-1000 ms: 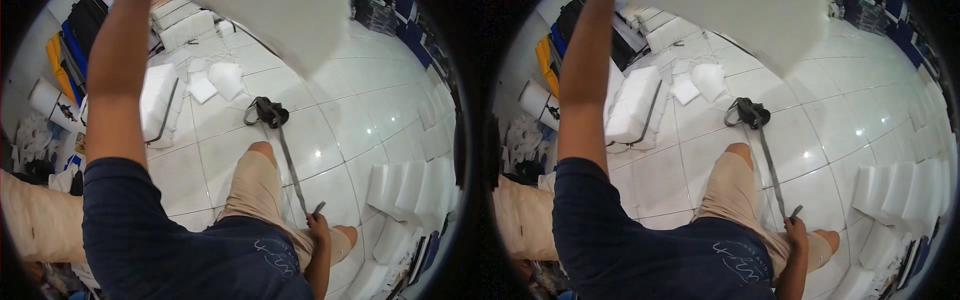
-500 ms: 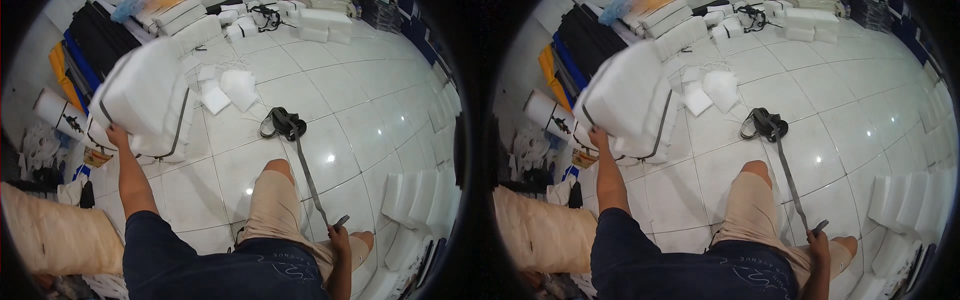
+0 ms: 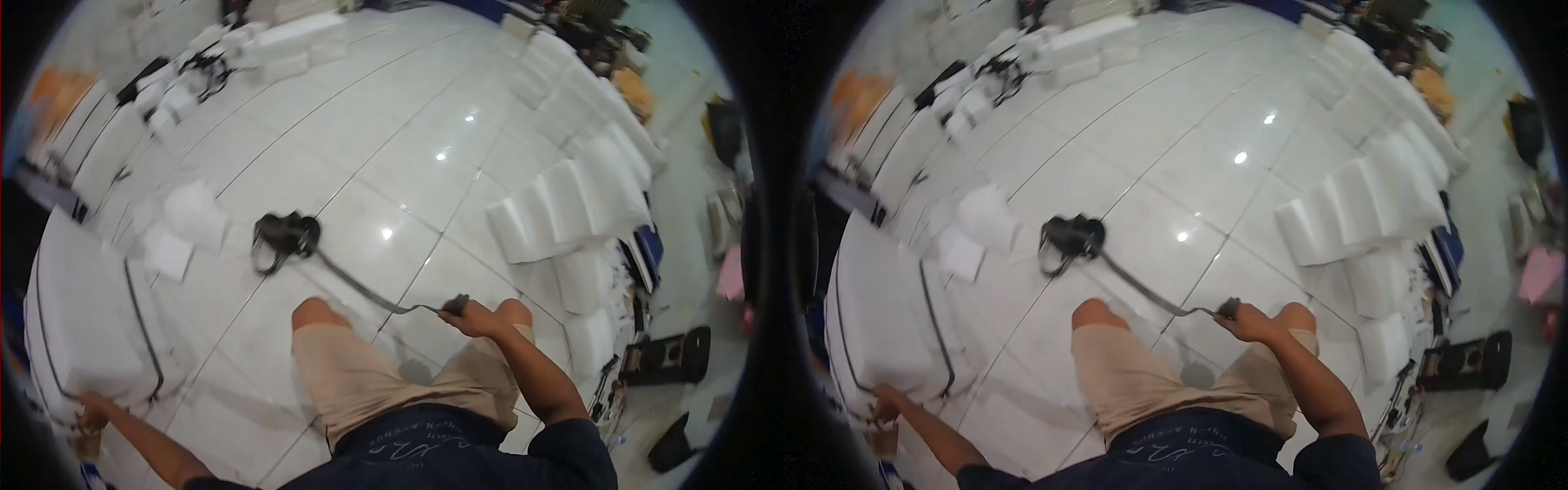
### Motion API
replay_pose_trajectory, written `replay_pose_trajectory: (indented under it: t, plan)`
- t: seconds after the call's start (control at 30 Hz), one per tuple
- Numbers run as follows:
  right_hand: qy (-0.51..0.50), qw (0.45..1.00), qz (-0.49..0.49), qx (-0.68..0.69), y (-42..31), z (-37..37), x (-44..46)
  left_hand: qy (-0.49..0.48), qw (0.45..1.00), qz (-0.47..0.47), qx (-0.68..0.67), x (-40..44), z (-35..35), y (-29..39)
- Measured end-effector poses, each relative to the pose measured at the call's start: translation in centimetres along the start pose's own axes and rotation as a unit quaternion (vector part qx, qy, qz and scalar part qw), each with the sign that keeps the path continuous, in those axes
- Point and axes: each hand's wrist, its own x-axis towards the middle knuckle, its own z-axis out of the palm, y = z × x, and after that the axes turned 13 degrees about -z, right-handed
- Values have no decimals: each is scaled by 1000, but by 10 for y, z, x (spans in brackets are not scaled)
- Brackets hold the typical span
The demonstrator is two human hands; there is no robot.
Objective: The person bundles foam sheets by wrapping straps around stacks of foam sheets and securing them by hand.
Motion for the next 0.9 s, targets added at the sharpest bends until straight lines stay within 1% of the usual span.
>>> replay_pose_trajectory:
  t: [0.03, 0.07, 0.1, 0.13, 0.17, 0.2, 0.23, 0.27, 0.3, 0.33, 0.37, 0.4, 0.43, 0.47, 0.5, 0.53, 0.57, 0.6, 0.63, 0.67, 0.7, 0.77, 0.8, 0.83, 0.87, 0.9]
  plan:
    - [22, 999, -34, -2, -15, -18, 6, -31, 980, 175, -92, -22, -13, 12]
    - [41, 999, -29, -13, -30, -33, 12, -52, 921, 339, -187, -41, -14, 17]
    - [40, 997, -60, -9, -44, -49, 17, -166, 889, 343, -254, -73, -4, 22]
    - [35, 995, -92, -5, -59, -62, 21, -273, 841, 343, -317, -111, 5, 30]
    - [45, 995, -90, -13, -73, -76, 26, -392, 793, 342, -317, -156, 0, 36]
    - [36, 991, -125, -16, -86, -88, 30, -349, 748, 468, -315, -220, -52, 44]
    - [28, 987, -161, -15, -98, -102, 32, -415, 679, 468, -386, -287, -95, 41]
    - [26, 984, -174, -13, -112, -116, 33, -452, 540, 558, -439, -333, -115, 41]
    - [22, 982, -188, -8, -124, -129, 33, -647, 476, 453, -386, -388, -141, 21]
    - [24, 984, -177, 8, -130, -139, 31, -757, 402, 411, -311, -432, -188, 14]
    - [28, 984, -176, 9, -129, -146, 27, -842, 288, 392, -234, -460, -242, 14]
    - [44, 977, -202, 46, -126, -151, 24, -878, 202, 411, -138, -493, -257, -4]
    - [60, 968, -227, 85, -122, -156, 20, -806, 177, 532, -188, -511, -303, -2]
    - [82, 956, -254, 121, -114, -162, 13, -808, 131, 534, -210, -537, -330, -15]
    - [85, 946, -245, 192, -103, -170, 5, -810, 82, 535, -227, -562, -341, -33]
    - [133, 933, -207, 264, -83, -174, -5, -803, 37, 579, -136, -588, -340, -48]
    - [198, 904, -211, 313, -60, -180, -16, -786, -8, 616, -45, -612, -340, -61]
    - [285, 884, -176, 327, -31, -185, -29, -819, 20, 571, -59, -626, -342, -70]
    - [376, 828, -156, 386, 4, -183, -41, -850, 45, 517, -94, -640, -324, -88]
    - [447, 761, -143, 449, 42, -178, -57, -847, 69, 524, -63, -648, -311, -86]
    - [497, 695, -138, 500, 81, -168, -72, -825, 102, 552, -65, -652, -297, -80]
    - [575, 584, -48, 571, 166, -131, -100, -769, 176, 613, -48, -660, -258, -70]
    - [603, 524, 1, 602, 212, -105, -111, -744, 208, 636, -3, -662, -244, -59]
    - [623, 473, 32, 622, 257, -75, -121, -704, 242, 668, -25, -666, -220, -53]
    - [638, 421, 63, 641, 295, -45, -127, -688, 268, 674, -27, -667, -207, -41]
    - [642, 405, 103, 642, 324, -19, -128, -665, 299, 684, -25, -670, -187, -34]
